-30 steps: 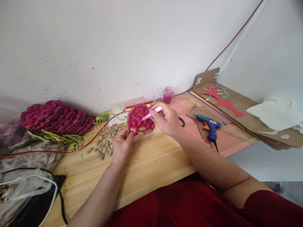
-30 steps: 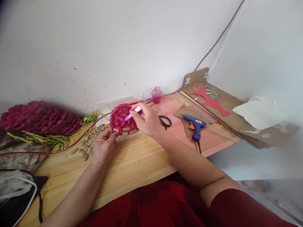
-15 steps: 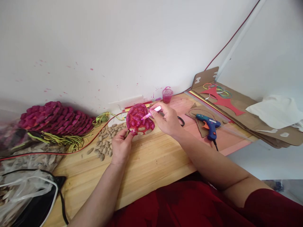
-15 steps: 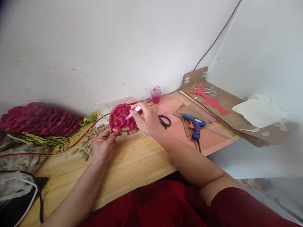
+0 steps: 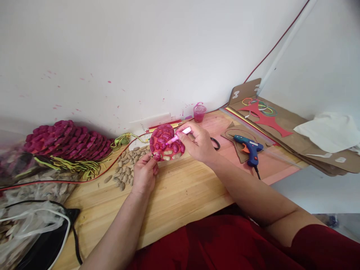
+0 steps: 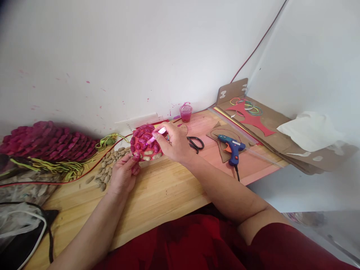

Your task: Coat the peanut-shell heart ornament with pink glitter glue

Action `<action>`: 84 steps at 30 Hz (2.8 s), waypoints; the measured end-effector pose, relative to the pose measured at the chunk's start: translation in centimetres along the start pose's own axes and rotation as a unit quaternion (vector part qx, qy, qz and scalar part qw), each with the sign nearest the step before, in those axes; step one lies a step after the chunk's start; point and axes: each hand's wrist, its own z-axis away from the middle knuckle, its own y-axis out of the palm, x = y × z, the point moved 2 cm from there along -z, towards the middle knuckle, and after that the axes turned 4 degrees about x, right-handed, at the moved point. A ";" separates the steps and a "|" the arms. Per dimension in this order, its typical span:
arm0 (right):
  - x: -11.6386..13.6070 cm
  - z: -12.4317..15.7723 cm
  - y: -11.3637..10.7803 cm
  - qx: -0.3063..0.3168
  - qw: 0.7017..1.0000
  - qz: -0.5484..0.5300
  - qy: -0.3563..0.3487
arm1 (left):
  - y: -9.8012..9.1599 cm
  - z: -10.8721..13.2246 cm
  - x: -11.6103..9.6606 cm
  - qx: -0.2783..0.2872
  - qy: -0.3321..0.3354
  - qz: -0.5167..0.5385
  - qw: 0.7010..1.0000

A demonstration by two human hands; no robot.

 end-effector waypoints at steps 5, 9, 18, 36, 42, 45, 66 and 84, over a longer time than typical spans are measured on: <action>-0.3 0.1 0.0 -0.011 1.000 0.026 -0.004 | 0.0 0.0 0.0 0.004 -0.015 0.009 1.000; -0.2 0.1 0.0 -0.011 1.000 0.020 -0.016 | 0.0 0.1 -0.1 0.003 -0.011 0.011 1.000; 0.4 0.1 -0.1 -0.001 0.998 0.049 -0.041 | 0.0 0.1 0.0 0.009 -0.022 0.010 1.000; 1.3 0.8 0.5 0.037 0.986 0.150 -0.065 | -0.1 0.1 0.1 -0.009 -0.009 -0.014 1.000; 0.8 0.4 0.1 0.016 0.991 0.125 -0.052 | 0.1 0.1 0.1 -0.002 -0.018 -0.012 1.000; 0.8 0.4 0.0 0.016 0.992 0.118 -0.043 | 0.0 0.1 0.1 0.002 -0.021 -0.009 1.000; 1.1 0.5 0.0 0.017 0.993 0.104 -0.050 | -0.2 0.0 0.1 0.014 -0.020 -0.004 1.000; 1.5 0.8 0.5 0.043 0.991 0.104 -0.073 | 0.0 0.1 -0.3 -0.004 -0.031 0.013 0.999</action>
